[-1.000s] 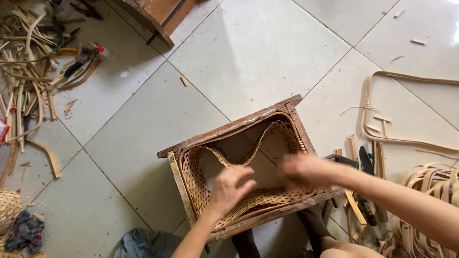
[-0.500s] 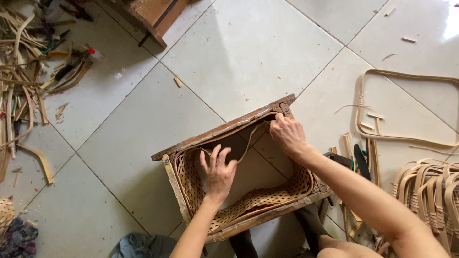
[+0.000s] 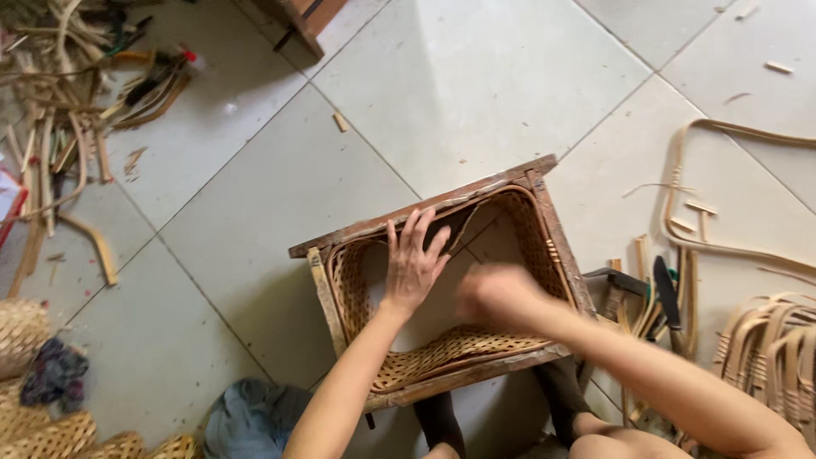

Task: The person sits on the floor weaving bamboo strips into a rectangular wooden-framed basket. They bend and tuck woven bamboo panels along the basket walls, press strips into the rim, and add and adjust thin bamboo ribs across the opening, at times using scissors to trim.

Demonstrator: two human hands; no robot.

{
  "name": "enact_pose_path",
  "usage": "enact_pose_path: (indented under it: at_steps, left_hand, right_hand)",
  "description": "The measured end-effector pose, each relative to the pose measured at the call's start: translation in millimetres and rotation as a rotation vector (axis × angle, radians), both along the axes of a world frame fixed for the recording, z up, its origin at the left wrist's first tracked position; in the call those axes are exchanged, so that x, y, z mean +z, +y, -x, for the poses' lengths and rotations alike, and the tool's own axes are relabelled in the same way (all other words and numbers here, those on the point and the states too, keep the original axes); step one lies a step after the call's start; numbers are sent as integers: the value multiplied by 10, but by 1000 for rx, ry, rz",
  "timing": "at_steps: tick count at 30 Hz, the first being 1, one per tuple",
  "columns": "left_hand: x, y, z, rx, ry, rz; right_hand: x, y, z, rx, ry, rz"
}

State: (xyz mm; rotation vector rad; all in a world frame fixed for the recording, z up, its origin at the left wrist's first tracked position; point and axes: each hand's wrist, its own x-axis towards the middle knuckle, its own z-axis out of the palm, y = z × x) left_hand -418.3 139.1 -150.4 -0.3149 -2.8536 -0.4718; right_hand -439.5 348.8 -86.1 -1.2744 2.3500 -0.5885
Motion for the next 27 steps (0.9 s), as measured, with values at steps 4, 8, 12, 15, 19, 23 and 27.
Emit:
enact_pose_path:
  at_steps: [4, 8, 12, 15, 19, 23, 27]
  left_hand:
    - [-31, -131, 103, 35, -31, 104]
    - [-79, -215, 278, -2, -21, 218]
    - [-116, -323, 406, -69, 24, 255]
    - [-88, -375, 488, -95, -29, 233]
    - [53, -376, 577, -115, -219, 164]
    - [280, -327, 538, -98, -221, 153]
    - [480, -158, -58, -181, -41, -51]
  right_hand:
    - [-137, -621, -767, 384, -385, -123]
    - [-324, -1096, -1170, 484, -197, 148]
    - [-415, -1194, -1241, 544, -186, -24]
    - [-453, -1158, -1215, 509, -178, 34]
    - [-419, -1128, -1177, 489, -198, 64]
    - [-247, -1020, -867, 553, -419, 2]
    - [-23, -360, -224, 358, -550, 36]
